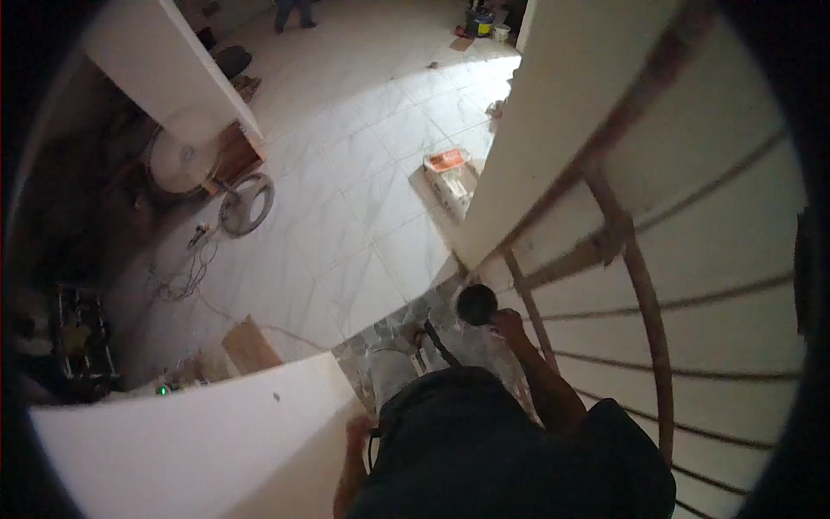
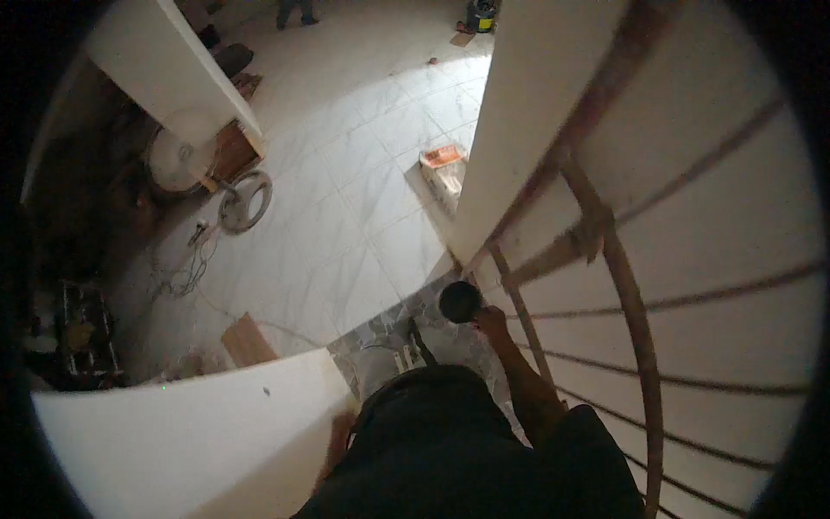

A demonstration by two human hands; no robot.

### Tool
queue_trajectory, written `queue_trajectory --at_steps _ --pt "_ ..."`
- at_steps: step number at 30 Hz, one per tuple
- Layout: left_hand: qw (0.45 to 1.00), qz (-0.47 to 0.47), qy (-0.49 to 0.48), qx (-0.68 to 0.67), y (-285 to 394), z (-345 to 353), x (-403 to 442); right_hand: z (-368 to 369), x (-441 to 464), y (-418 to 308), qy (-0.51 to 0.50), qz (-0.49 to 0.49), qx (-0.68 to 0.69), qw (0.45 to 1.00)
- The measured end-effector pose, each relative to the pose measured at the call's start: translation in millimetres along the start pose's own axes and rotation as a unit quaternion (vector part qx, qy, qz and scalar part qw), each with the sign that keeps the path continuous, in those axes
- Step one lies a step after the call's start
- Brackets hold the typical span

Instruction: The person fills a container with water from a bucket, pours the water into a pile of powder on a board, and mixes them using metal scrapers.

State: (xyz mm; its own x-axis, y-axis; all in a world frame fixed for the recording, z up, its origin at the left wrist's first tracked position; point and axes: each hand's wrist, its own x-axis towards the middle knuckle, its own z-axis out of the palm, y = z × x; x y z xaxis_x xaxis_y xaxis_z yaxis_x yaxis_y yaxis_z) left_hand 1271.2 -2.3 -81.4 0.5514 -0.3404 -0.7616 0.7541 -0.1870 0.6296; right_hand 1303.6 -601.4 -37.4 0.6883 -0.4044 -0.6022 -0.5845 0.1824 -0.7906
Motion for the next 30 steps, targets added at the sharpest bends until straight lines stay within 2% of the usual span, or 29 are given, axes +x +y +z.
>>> queue_trajectory --at_steps 2,3,5,8,10,11,15,17,18,20,21,22,25,26,28,30 --pt "0.982 -0.125 0.072 0.118 26 8 19 33 27 -101 0.035 0.081 0.067 0.994" --pt "0.973 -0.152 0.084 0.154 49 7 36 41 59 -123 0.022 0.049 0.089 0.995" --pt "0.962 -0.171 0.087 0.195 94 -1 76 58 112 -149 0.000 -0.010 0.130 0.991" --pt "0.956 -0.169 0.079 0.227 172 -24 151 90 169 -215 0.059 0.010 0.082 0.995" --pt "0.955 -0.159 0.068 0.241 234 -45 208 100 202 -253 0.069 0.002 0.141 0.988" --pt "0.954 -0.151 0.063 0.249 266 -59 234 107 211 -258 0.078 0.003 0.178 0.981" --pt "0.958 -0.108 0.054 0.261 436 -118 345 111 264 -277 0.173 0.093 0.158 0.968" --pt "0.961 -0.063 0.071 0.259 541 -152 412 105 292 -279 0.190 0.118 0.167 0.960" --pt "0.960 -0.039 0.084 0.264 603 -165 446 111 286 -313 0.245 0.132 0.156 0.948" --pt "0.958 0.024 0.112 0.262 731 -182 519 114 292 -340 0.276 0.161 0.151 0.936" --pt "0.959 0.064 0.119 0.247 797 -185 555 113 299 -349 0.289 0.174 0.146 0.930" --pt "0.963 0.100 0.113 0.225 858 -179 587 115 318 -328 0.314 0.151 0.225 0.910" --pt "0.968 0.202 0.055 0.139 1004 -141 661 108 348 -330 0.330 0.191 0.229 0.895" --pt "0.967 0.208 0.045 0.139 1028 -122 687 116 360 -338 0.372 0.170 0.279 0.869" --pt "0.964 0.225 0.030 0.142 1075 -85 727 118 391 -356 0.379 0.203 0.272 0.861" --pt "0.974 0.171 0.029 0.148 1070 -68 791 110 431 -378 0.379 0.257 0.284 0.843"
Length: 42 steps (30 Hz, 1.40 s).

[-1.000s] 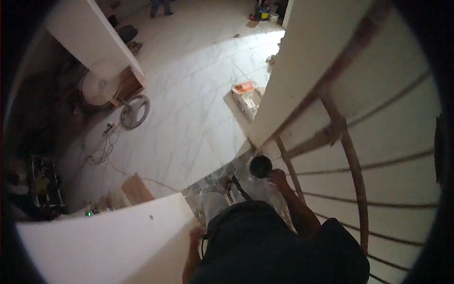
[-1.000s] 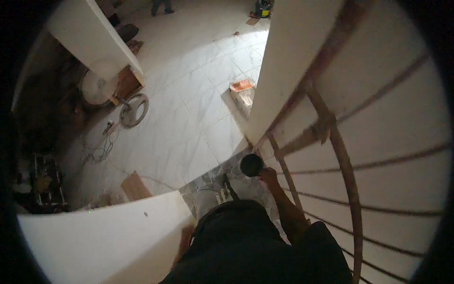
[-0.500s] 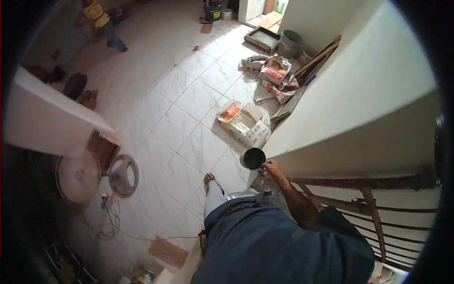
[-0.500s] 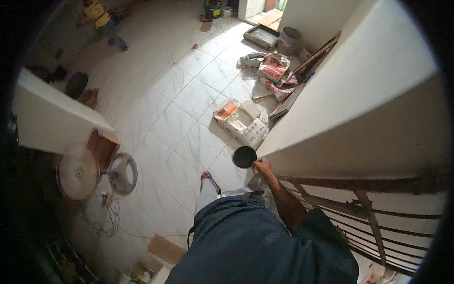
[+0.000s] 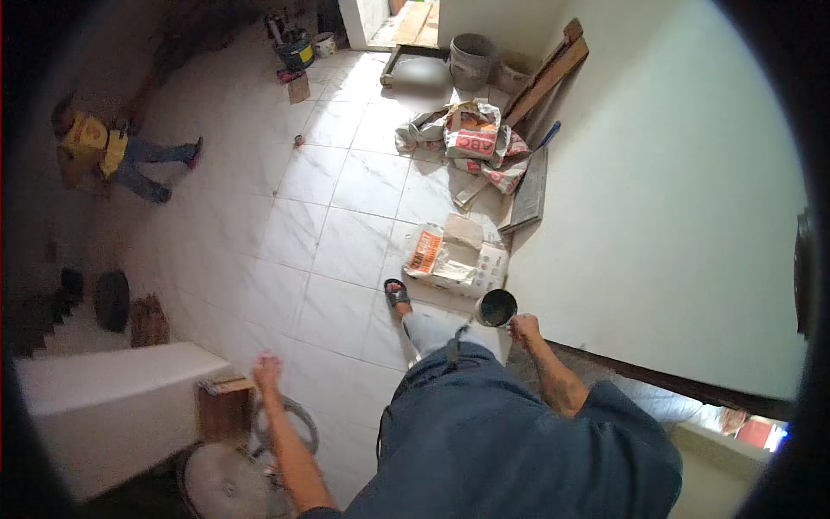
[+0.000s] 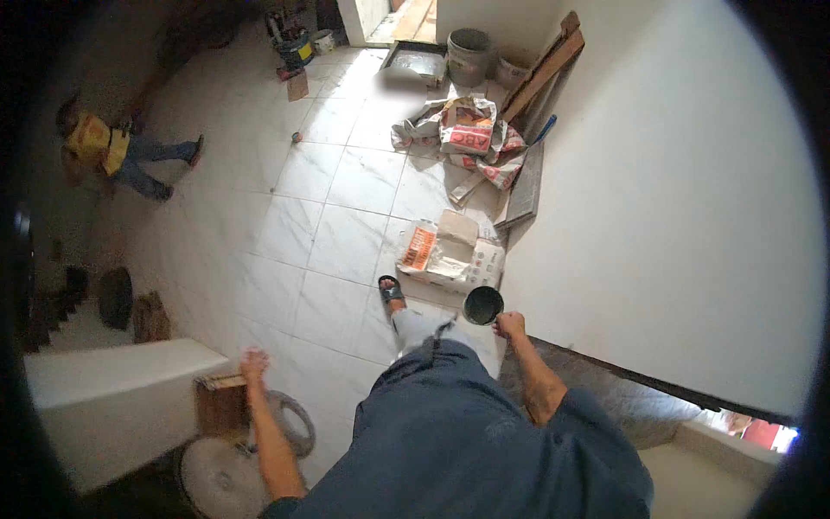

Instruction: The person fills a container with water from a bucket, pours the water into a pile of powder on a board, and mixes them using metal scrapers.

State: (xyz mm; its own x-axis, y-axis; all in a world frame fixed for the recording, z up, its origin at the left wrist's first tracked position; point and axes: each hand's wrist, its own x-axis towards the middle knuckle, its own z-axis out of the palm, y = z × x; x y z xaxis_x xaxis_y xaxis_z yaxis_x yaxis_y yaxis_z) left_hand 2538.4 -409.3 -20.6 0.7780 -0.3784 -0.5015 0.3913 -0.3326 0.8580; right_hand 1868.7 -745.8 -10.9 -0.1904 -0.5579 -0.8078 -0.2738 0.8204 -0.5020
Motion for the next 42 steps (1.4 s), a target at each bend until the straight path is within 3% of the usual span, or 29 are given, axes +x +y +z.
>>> queue_trajectory --at_steps 1,2,3,4,5,9,16,21,25,28,31,32,36,39,40,42 --pt "0.991 0.042 -0.024 0.124 0 24 -1 10 26 -8 -0.017 -0.062 -0.098 0.993" --pt "0.988 -0.001 -0.063 0.142 -20 38 14 20 75 -7 -0.030 -0.128 -0.194 0.972" --pt "0.990 -0.065 -0.124 0.033 -19 61 -15 40 72 -22 -0.027 -0.057 -0.066 0.996" --pt "0.968 -0.106 -0.127 0.188 -24 81 -24 60 66 -37 -0.006 0.009 0.066 0.998" --pt "0.948 -0.148 -0.193 0.207 -34 89 -27 78 57 -76 0.023 0.049 0.051 0.997" --pt "0.869 -0.239 -0.260 0.347 -19 117 -12 130 71 -188 0.010 0.000 0.136 0.991" --pt "0.835 -0.229 -0.280 0.415 79 192 164 201 115 -345 0.033 -0.071 0.211 0.974" --pt "0.821 -0.195 -0.308 0.439 185 290 333 239 137 -418 0.069 -0.052 0.291 0.953" --pt "0.839 -0.111 -0.320 0.425 306 403 507 245 138 -477 0.118 -0.027 0.322 0.939" --pt "0.873 -0.064 -0.307 0.374 441 534 596 248 132 -497 0.129 -0.049 0.369 0.919" --pt "0.877 0.000 -0.332 0.348 510 678 662 249 131 -524 0.187 -0.042 0.400 0.896" --pt "0.887 0.015 -0.314 0.338 526 727 672 250 132 -532 0.189 -0.060 0.428 0.882" --pt "0.836 0.056 -0.418 0.350 562 882 617 240 171 -579 0.230 -0.041 0.439 0.868" --pt "0.793 0.071 -0.505 0.334 555 959 558 218 225 -631 0.208 -0.020 0.421 0.883" --pt "0.794 0.023 -0.499 0.347 552 983 532 213 263 -625 0.192 -0.085 0.401 0.892" --pt "0.760 0.029 -0.561 0.326 543 1017 487 204 280 -670 0.185 -0.081 0.412 0.888"
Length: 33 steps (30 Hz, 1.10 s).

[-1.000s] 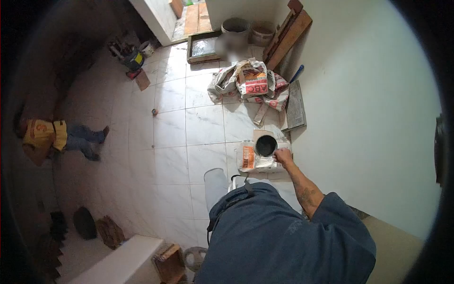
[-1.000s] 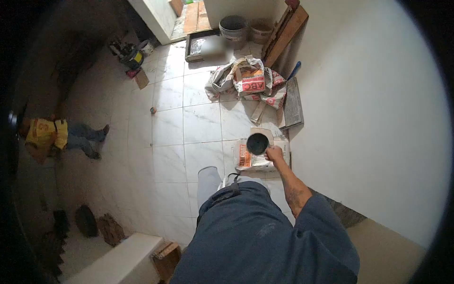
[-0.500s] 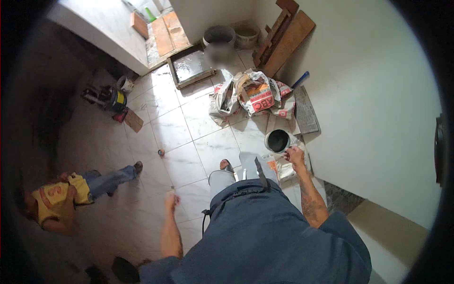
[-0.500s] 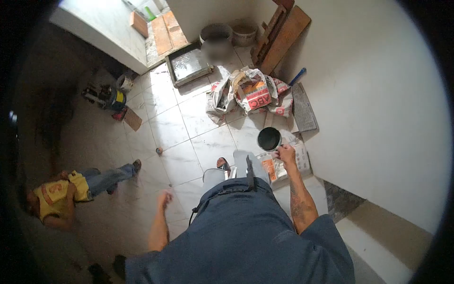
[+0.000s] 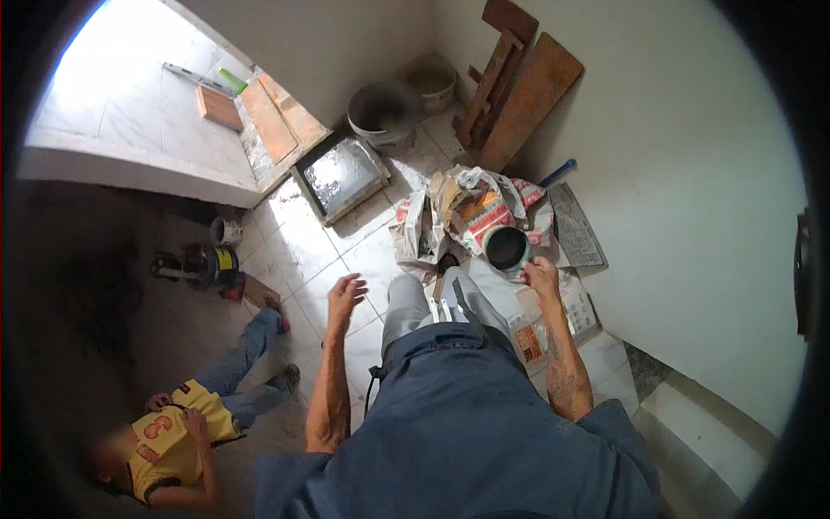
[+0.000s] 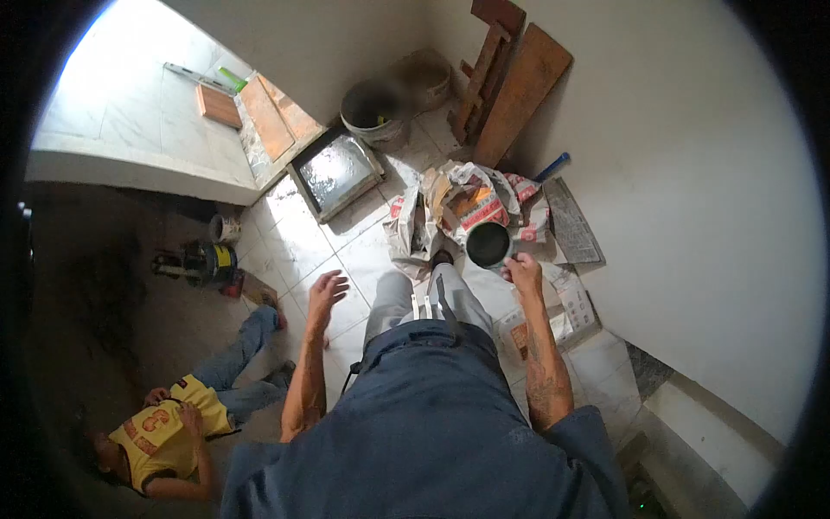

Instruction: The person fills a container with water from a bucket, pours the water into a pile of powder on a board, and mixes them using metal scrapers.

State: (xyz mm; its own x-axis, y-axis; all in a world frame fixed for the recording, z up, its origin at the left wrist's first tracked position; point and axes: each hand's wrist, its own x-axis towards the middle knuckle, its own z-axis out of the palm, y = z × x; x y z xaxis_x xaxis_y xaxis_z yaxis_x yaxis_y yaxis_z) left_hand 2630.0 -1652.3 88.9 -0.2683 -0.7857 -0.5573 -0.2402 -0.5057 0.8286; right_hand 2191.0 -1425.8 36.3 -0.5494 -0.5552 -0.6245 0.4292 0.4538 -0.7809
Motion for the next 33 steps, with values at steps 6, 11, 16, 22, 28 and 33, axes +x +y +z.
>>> queue_trajectory --at_steps 6,11,16,22,28,33 --pt "0.995 0.061 -0.066 0.051 89 73 62 82 75 -127 -0.036 -0.054 -0.037 0.997" --pt "0.988 0.111 -0.083 0.067 149 94 134 123 139 -175 -0.043 -0.081 -0.057 0.994" --pt "0.985 0.089 -0.144 0.039 151 112 238 168 200 -220 -0.032 -0.095 -0.058 0.993" --pt "0.970 0.071 -0.230 0.041 127 159 393 228 347 -269 0.001 -0.100 -0.178 0.979" --pt "0.955 0.046 -0.292 0.008 129 210 527 324 539 -320 0.002 -0.116 -0.362 0.925" --pt "0.943 0.035 -0.317 0.094 95 234 585 386 711 -302 -0.014 -0.136 -0.414 0.900"
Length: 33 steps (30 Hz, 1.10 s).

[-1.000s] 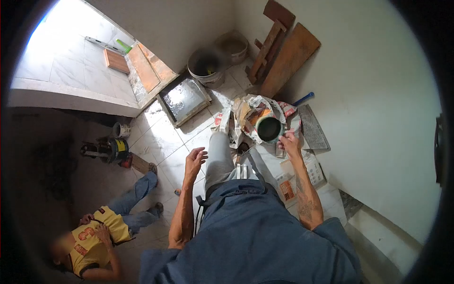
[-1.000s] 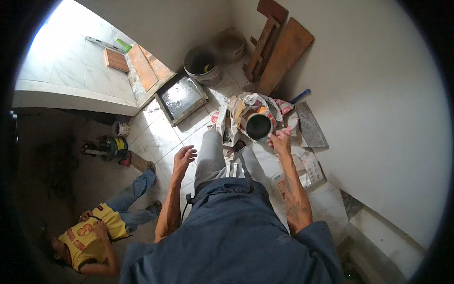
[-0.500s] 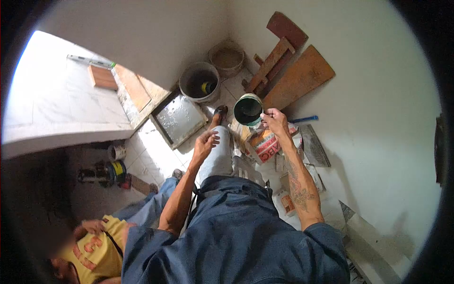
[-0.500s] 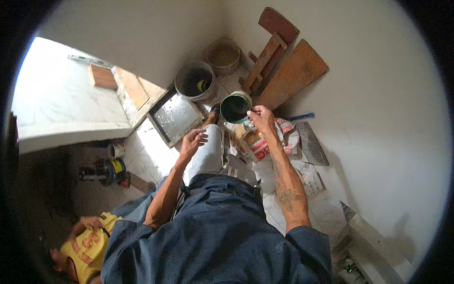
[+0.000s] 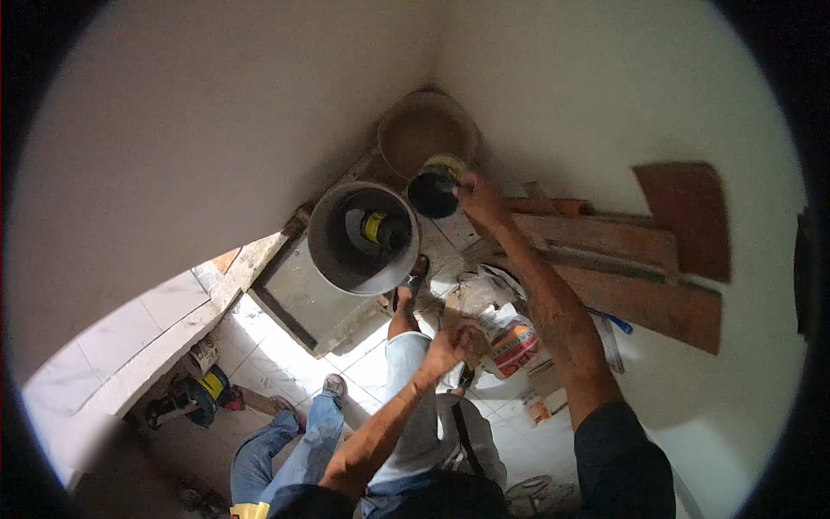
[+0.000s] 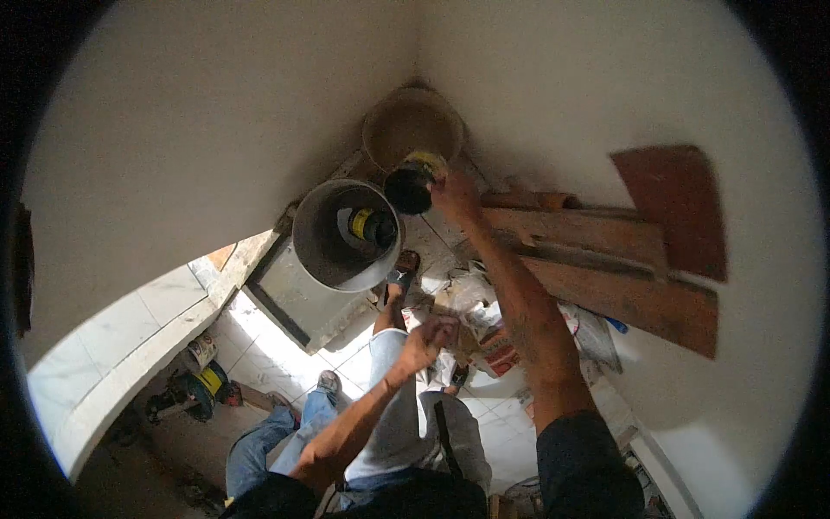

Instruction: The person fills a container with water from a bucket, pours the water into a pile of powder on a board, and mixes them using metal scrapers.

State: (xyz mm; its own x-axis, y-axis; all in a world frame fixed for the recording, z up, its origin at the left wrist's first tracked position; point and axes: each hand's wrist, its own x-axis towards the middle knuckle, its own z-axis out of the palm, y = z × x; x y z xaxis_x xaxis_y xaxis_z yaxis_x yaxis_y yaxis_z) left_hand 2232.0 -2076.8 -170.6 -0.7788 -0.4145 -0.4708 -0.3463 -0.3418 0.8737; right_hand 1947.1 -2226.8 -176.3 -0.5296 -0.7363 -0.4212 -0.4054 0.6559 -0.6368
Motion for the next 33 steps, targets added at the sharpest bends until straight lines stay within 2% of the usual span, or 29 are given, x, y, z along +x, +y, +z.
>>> queue_trajectory --at_steps 2,4,5,8,9,11,13,16,19,22,25,28,33 --pt "0.995 -0.053 -0.046 -0.077 7 -3 7 38 63 26 0.024 -0.016 -0.053 0.998" --pt "0.996 -0.062 -0.063 -0.020 24 -13 12 57 107 37 0.013 -0.033 -0.101 0.994" --pt "0.985 -0.147 -0.089 -0.030 22 -16 11 65 129 41 0.002 -0.026 -0.103 0.994" --pt "0.993 -0.087 -0.076 -0.016 -3 -18 8 92 176 58 -0.015 -0.030 -0.131 0.991" --pt "0.983 -0.149 -0.109 -0.020 1 -20 11 98 186 62 -0.004 -0.048 -0.151 0.987" --pt "0.983 -0.152 -0.098 -0.016 -18 -11 10 116 200 73 -0.001 -0.074 -0.195 0.978" --pt "0.983 -0.155 -0.094 -0.028 -18 -9 22 126 211 75 -0.013 -0.089 -0.250 0.964" --pt "0.974 -0.194 -0.115 0.031 -5 -16 32 149 215 82 -0.015 -0.123 -0.274 0.954" --pt "0.975 -0.193 -0.111 0.018 -2 -18 40 174 216 90 0.046 -0.162 -0.295 0.941" --pt "0.978 -0.182 -0.096 0.035 3 -19 48 184 223 95 -0.031 -0.163 -0.423 0.891" --pt "0.980 -0.178 -0.088 0.034 5 -18 50 193 225 101 0.071 -0.173 -0.417 0.890" --pt "0.980 -0.180 -0.082 0.028 5 -18 48 198 230 117 0.023 -0.203 -0.407 0.890" --pt "0.980 -0.176 -0.091 0.028 4 -19 50 195 223 116 0.015 -0.163 -0.391 0.906"
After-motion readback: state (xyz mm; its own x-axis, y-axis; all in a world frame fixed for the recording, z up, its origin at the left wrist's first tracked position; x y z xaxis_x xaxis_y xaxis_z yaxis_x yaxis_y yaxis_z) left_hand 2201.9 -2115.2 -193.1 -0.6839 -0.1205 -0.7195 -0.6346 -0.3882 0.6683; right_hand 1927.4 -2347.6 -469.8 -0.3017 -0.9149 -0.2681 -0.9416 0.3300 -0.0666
